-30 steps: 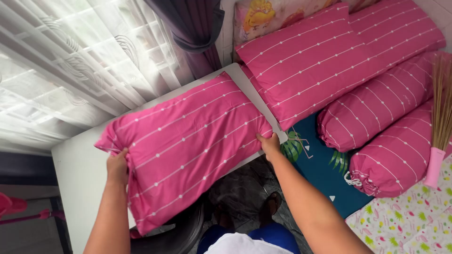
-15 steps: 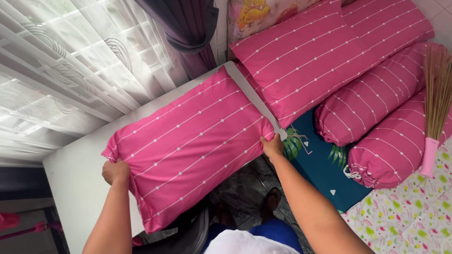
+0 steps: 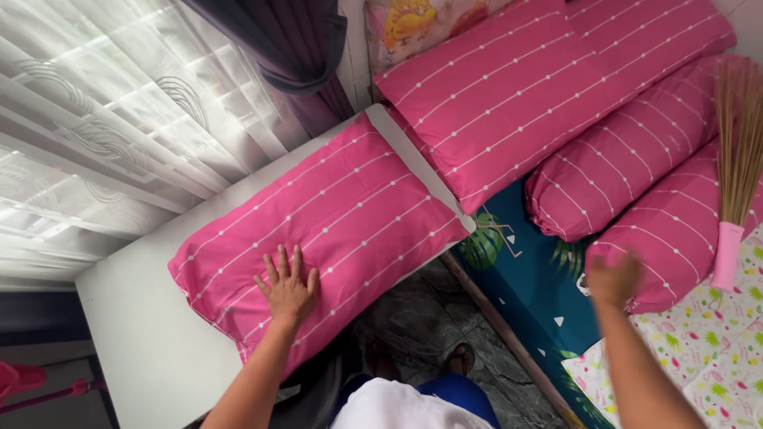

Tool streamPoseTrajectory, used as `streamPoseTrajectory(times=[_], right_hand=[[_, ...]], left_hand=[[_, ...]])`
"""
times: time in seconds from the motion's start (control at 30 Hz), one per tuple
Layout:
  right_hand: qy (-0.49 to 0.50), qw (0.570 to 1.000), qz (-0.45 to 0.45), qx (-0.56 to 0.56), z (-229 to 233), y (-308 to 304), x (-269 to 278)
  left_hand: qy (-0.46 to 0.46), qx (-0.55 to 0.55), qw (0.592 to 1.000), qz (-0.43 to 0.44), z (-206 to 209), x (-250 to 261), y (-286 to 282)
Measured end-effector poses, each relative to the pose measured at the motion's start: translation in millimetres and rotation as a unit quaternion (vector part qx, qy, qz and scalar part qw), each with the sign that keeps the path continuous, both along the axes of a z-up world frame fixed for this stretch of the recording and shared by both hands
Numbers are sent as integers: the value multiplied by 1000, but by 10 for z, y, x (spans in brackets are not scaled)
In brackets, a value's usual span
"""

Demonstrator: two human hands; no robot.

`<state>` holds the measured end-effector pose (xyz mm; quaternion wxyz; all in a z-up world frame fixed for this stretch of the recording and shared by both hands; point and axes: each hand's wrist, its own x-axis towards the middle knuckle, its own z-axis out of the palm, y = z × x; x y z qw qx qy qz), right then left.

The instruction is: The person is cleaning and tidying a bed by dusting it with a broom and arranging the pillows.

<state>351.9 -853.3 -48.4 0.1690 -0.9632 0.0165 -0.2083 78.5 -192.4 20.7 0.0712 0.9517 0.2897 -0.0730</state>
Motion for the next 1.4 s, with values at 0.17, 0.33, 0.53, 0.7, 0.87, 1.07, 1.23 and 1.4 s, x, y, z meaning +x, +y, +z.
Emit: streamPoseTrajectory(times=[0.17, 0.33, 0.53, 0.7, 0.87, 1.07, 1.23, 1.4], right_hand=[[126, 970, -204, 49, 436, -1242, 94], [247, 925, -264, 119, -57, -2007, 247], [165, 935, -241, 202, -841, -2510, 471], [55, 931, -230, 278, -586, -2652, 990], [192, 967, -154, 64, -393, -2850, 1634], [143, 940, -122, 286, 534, -1574, 927], [172, 960, 80, 207, 355, -116, -624], [194, 951, 213, 112, 993, 1677, -1995]], left_hand=[[13, 4, 1000, 23, 12, 71, -6], [40, 1, 996, 81, 92, 214, -196], [30, -50, 983, 172, 145, 429, -388], [20, -40, 981, 190, -135, 411, -216], [12, -47, 984, 172, -166, 387, -195], [11, -68, 980, 186, 70, 417, -317], [30, -8, 995, 94, 215, 78, -138], [-6, -9, 1000, 26, 19, -367, 314]])
